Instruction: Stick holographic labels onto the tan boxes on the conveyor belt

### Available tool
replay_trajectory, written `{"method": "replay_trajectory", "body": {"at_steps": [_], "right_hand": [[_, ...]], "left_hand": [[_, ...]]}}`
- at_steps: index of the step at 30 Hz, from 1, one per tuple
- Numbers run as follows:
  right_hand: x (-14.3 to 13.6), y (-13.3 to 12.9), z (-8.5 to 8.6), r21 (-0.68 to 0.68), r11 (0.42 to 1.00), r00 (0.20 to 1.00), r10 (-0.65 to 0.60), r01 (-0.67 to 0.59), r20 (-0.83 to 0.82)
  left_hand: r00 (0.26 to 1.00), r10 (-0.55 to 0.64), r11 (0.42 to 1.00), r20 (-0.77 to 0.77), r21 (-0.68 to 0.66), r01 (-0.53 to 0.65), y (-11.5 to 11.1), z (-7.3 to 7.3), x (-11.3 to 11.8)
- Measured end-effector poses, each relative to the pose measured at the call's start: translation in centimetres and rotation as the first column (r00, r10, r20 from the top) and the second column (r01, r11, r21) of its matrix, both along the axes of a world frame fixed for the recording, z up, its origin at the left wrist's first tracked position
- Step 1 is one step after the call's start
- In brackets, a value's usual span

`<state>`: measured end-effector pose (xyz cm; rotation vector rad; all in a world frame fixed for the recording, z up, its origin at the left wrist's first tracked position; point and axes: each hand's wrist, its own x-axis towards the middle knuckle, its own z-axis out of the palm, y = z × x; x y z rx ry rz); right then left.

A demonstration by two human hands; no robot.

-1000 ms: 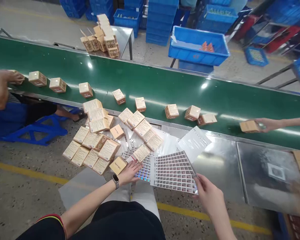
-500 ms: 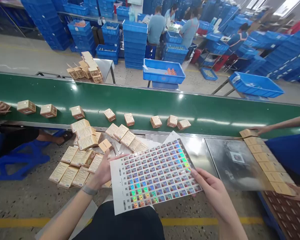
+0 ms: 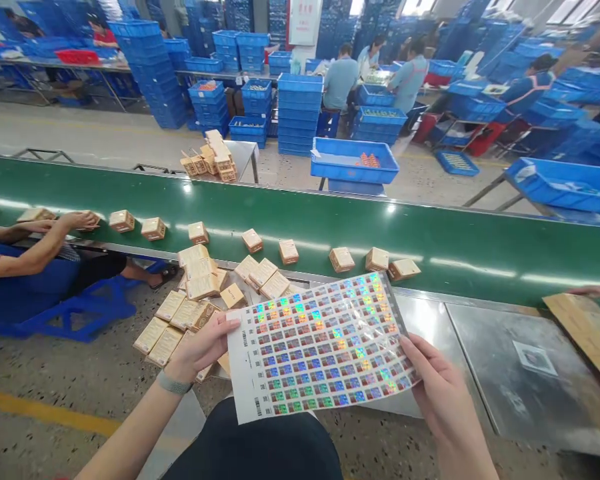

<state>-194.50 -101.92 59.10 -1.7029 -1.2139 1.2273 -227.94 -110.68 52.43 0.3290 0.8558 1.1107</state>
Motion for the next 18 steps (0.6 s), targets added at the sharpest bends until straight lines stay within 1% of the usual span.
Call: {"method": "replay_trajectory", "body": {"at_steps": [2,3,4,5,7,8,9,10,11,12,14,15,16,17,18], "right_hand": [[0.7,0.1,-1.4,-0.078,0.996,0.998,0.04,-0.037,0.04],[1.0,0.1,-2.1,-0.118,0.991,0.993,0.075,-0.064,0.09],[1.2,0.1,-2.6,-0.124,0.987,0.977,0.118,-0.097,0.177],[1.2,0.1,-3.1,-0.103,0.986,0.945,0.157,-0.133,0.286],[0.5,0.1,-3.4,-0.002,0.975,0.856,0.195,-0.221,0.479],[-0.3,0.1,-3.3,0.057,0.959,0.824,0.206,-0.277,0.528],[-1.3,0.1,-3.1,0.104,0.935,0.81,0.235,-0.34,0.537],[-2.7,0.2,-2.7,0.129,0.899,0.808,0.304,-0.418,0.505],[-4.2,0.4,-2.2,0.141,0.852,0.803,0.402,-0.504,0.44],[-5.8,0.6,-1.8,0.149,0.789,0.777,0.521,-0.597,0.355],[-8.7,1.0,-1.1,0.169,0.639,0.66,0.735,-0.751,0.157],[-9.9,1.2,-0.8,0.17,0.578,0.593,0.803,-0.798,0.061],[-10.8,1.2,-0.7,0.162,0.543,0.545,0.838,-0.824,-0.033],[-11.4,1.2,-0.7,0.148,0.539,0.526,0.842,-0.829,-0.12],[-11.8,1.1,-0.8,0.132,0.562,0.534,0.822,-0.817,-0.197]], "left_hand": [[0.995,0.094,0.996,-0.038,-0.001,-0.094,-0.3,0.3,0.8],[0.988,0.137,0.99,-0.067,-0.001,-0.138,-0.3,0.6,1.1],[0.982,0.165,0.986,-0.096,0.0,-0.165,-0.3,0.9,1.4],[0.976,0.179,0.984,-0.125,0.004,-0.18,-0.2,1.2,1.7],[0.97,0.17,0.985,-0.174,0.014,-0.171,0.1,2.0,2.0],[0.968,0.16,0.987,-0.195,0.023,-0.158,0.3,2.4,2.2],[0.965,0.147,0.989,-0.215,0.038,-0.142,0.6,2.7,2.4],[0.964,0.127,0.991,-0.234,0.058,-0.117,1.0,3.0,2.5],[0.963,0.098,0.993,-0.251,0.086,-0.078,1.5,3.3,2.7],[0.962,0.054,0.993,-0.266,0.12,-0.022,2.0,3.5,2.7],[0.953,-0.06,0.976,-0.299,0.183,0.119,3.2,3.8,2.7],[0.938,-0.113,0.961,-0.328,0.204,0.187,3.8,3.9,2.6],[0.915,-0.14,0.947,-0.378,0.218,0.235,4.3,4.0,2.3],[0.88,-0.132,0.938,-0.456,0.229,0.259,4.7,4.2,2.0],[0.827,-0.082,0.935,-0.557,0.243,0.257,5.0,4.4,1.6]]}}
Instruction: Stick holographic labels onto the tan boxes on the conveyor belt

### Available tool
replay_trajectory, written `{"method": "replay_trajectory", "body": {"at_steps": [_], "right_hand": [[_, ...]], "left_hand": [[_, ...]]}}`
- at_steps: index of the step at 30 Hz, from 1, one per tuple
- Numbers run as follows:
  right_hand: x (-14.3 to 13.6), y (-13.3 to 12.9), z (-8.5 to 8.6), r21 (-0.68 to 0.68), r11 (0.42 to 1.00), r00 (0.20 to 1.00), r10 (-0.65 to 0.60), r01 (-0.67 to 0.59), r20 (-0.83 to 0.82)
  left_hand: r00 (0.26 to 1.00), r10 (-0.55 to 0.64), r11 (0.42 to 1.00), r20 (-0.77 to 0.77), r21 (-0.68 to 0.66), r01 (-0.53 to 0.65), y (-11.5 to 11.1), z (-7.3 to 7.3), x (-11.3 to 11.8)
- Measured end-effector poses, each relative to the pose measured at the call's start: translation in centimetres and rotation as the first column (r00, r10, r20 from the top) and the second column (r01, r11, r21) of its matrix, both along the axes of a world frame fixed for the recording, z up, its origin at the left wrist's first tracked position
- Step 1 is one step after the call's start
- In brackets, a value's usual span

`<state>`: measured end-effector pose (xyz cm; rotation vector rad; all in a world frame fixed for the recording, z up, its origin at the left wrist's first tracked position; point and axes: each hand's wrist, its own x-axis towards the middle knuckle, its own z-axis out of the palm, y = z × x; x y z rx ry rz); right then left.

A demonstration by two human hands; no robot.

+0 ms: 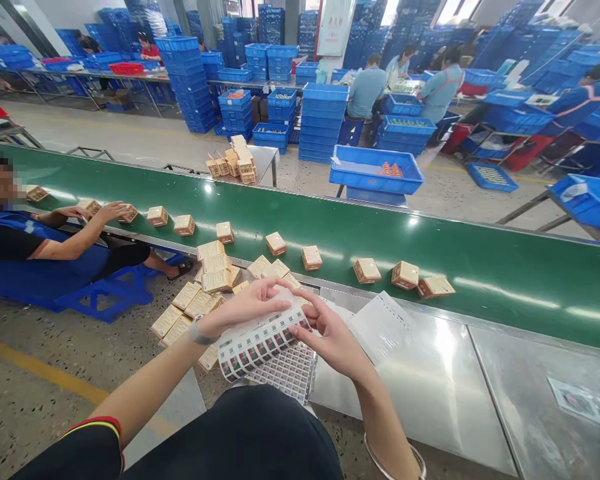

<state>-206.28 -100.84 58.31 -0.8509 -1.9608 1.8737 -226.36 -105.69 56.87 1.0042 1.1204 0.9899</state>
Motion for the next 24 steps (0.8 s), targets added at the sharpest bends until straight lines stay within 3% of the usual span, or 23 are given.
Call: {"method": "replay_trajectory", "body": {"at_steps": [3,6,9,13,15,17,21,24], "right_hand": [[0.1,-0.8,-0.2,-0.096,0.977,0.98,-0.193,0.188,-0.045],[0.6,-1.9,0.0,-0.011,0.929,0.929,-0.369,0.369,-0.011],[0.7,-3.2,0.7,0.029,0.899,0.899,-0.437,0.436,0.021],[1.1,-4.5,1.7,0.013,0.931,0.93,-0.366,0.366,0.029],[1.7,-4.6,2.3,0.031,0.958,0.956,-0.288,0.286,0.058],[2.6,-4.3,3.0,0.142,0.963,0.96,-0.248,0.23,0.127],[3.8,-3.3,3.9,0.477,0.861,0.942,-0.29,0.179,0.17],[4.1,-3.1,4.1,0.49,0.862,0.96,-0.233,0.13,0.156]], "left_hand": [[0.923,0.188,0.963,-0.336,0.248,-0.106,-0.6,1.1,-0.9],[0.82,0.248,0.896,-0.516,0.444,0.008,-2.7,2.5,-0.3],[0.722,0.264,0.859,-0.639,0.497,0.125,-4.9,3.1,1.6],[0.65,0.312,0.856,-0.693,0.501,0.123,-6.0,2.6,3.9],[0.671,0.272,0.889,-0.69,0.447,0.1,-6.1,2.4,4.2],[0.7,0.195,0.924,-0.687,0.368,0.103,-6.2,2.4,4.2],[0.709,0.073,0.95,-0.702,0.266,0.165,-6.3,2.9,4.1],[0.737,0.027,0.966,-0.676,0.208,0.155,-6.2,3.2,4.5]]}}
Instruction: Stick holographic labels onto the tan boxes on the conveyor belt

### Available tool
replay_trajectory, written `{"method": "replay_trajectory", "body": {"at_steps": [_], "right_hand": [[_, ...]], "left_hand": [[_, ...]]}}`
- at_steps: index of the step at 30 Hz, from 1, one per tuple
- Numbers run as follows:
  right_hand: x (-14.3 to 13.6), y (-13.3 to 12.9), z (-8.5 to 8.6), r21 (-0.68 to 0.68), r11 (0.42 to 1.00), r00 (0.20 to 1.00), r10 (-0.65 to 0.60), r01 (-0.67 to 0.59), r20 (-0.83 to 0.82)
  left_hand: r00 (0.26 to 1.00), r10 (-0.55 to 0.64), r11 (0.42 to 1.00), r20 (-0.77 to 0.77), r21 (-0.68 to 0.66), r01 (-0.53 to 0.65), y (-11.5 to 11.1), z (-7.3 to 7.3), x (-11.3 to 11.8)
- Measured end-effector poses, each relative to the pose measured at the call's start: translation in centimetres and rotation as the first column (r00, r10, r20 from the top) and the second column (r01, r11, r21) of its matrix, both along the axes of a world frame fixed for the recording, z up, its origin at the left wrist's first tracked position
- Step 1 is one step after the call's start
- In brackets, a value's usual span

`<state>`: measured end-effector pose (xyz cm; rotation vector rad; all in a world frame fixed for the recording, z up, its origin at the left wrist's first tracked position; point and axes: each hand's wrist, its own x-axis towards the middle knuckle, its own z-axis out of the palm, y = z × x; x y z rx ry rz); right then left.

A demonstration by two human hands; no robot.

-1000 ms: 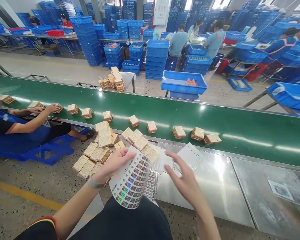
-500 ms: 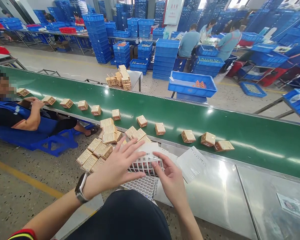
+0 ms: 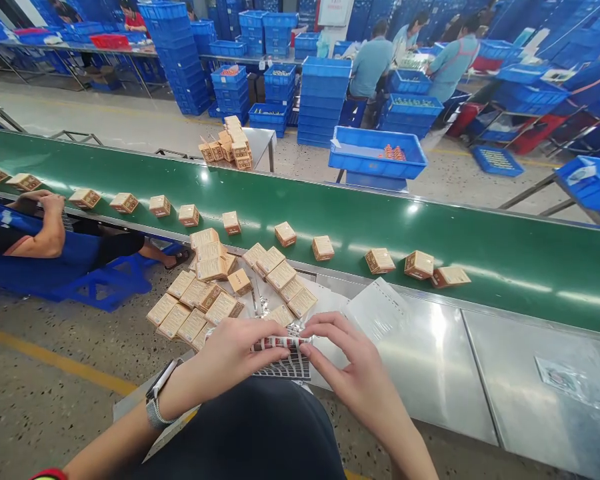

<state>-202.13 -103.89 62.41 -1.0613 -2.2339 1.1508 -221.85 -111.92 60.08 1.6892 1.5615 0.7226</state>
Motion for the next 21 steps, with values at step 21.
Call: {"method": "replay_trajectory", "body": {"at_steps": [21], "right_hand": [[1.3,0.0,-1.4,-0.475,0.858,0.971,-0.237,0.194,-0.032]], "left_hand": [[0.943,0.081,0.991,0.322,-0.124,-0.043,1.9,1.2,-2.9]]}}
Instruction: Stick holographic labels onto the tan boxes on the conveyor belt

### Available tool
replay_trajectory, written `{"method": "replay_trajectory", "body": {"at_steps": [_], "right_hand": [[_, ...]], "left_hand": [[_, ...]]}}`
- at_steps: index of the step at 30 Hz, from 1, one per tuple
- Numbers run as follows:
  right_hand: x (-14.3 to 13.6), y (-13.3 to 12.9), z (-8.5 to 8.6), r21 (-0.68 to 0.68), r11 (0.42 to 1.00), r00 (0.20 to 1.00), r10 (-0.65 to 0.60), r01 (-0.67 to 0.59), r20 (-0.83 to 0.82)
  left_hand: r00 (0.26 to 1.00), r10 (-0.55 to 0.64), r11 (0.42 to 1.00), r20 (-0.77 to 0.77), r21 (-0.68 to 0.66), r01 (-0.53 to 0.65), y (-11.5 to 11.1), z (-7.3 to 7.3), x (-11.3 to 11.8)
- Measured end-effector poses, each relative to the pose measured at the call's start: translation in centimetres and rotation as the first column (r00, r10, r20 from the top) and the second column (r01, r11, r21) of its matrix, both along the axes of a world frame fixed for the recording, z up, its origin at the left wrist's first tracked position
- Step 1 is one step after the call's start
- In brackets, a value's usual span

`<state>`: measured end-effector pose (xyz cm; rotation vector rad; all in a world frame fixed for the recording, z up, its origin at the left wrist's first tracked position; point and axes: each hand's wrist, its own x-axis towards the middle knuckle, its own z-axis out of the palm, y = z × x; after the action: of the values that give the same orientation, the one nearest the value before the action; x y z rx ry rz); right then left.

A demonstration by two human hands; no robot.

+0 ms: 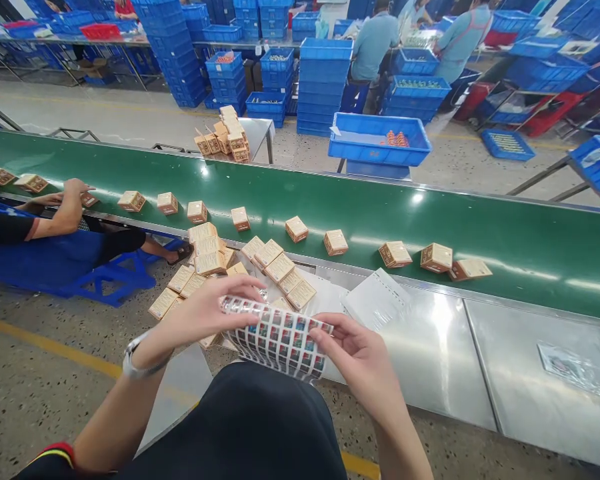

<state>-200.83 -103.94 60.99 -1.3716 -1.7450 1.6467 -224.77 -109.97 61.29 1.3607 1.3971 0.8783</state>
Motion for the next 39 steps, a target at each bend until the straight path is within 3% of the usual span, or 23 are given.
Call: {"method": "replay_trajectory", "body": {"at_steps": [3,6,12,22,25,27,31,35,39], "right_hand": [[0.5,0.0,-0.6,-0.085,0.979,0.979,-0.192,0.185,-0.075],[0.6,-0.2,-0.6,-0.163,0.946,0.945,-0.3,0.279,-0.127],[0.7,-0.7,0.8,-0.172,0.908,0.893,-0.411,0.383,-0.184],[2.2,-1.4,0.5,-0.123,0.959,0.942,-0.275,0.255,-0.192],[2.3,-1.2,0.4,-0.009,0.98,0.968,-0.196,0.197,-0.159],[2.3,-0.9,0.4,0.123,0.984,0.991,-0.122,0.128,-0.051],[1.3,-0.2,0.7,0.419,0.904,0.982,-0.002,-0.08,0.19],[-1.0,0.1,1.4,0.606,0.775,0.984,0.119,-0.177,0.136],[-2.1,0.4,0.7,0.625,0.758,0.98,0.186,-0.186,0.066]], "left_hand": [[0.957,0.132,0.99,0.259,-0.09,-0.112,0.0,-0.3,-1.9],[0.87,0.221,0.973,0.442,-0.159,-0.167,-0.1,-0.7,-2.0],[0.816,0.285,0.957,0.503,-0.188,-0.219,-0.4,0.0,-0.4],[0.823,0.303,0.953,0.48,-0.175,-0.249,-1.3,1.8,-0.7],[0.841,0.321,0.947,0.435,-0.16,-0.278,-1.2,1.7,-0.7],[0.859,0.332,0.943,0.39,-0.141,-0.3,-1.1,1.4,-0.6],[0.9,0.312,0.95,0.305,-0.106,-0.294,-0.6,0.4,0.4],[0.957,0.182,0.982,0.227,-0.088,-0.165,-0.1,-0.4,2.4],[0.986,0.093,0.993,0.141,-0.079,-0.082,0.3,-0.9,4.2]]}}
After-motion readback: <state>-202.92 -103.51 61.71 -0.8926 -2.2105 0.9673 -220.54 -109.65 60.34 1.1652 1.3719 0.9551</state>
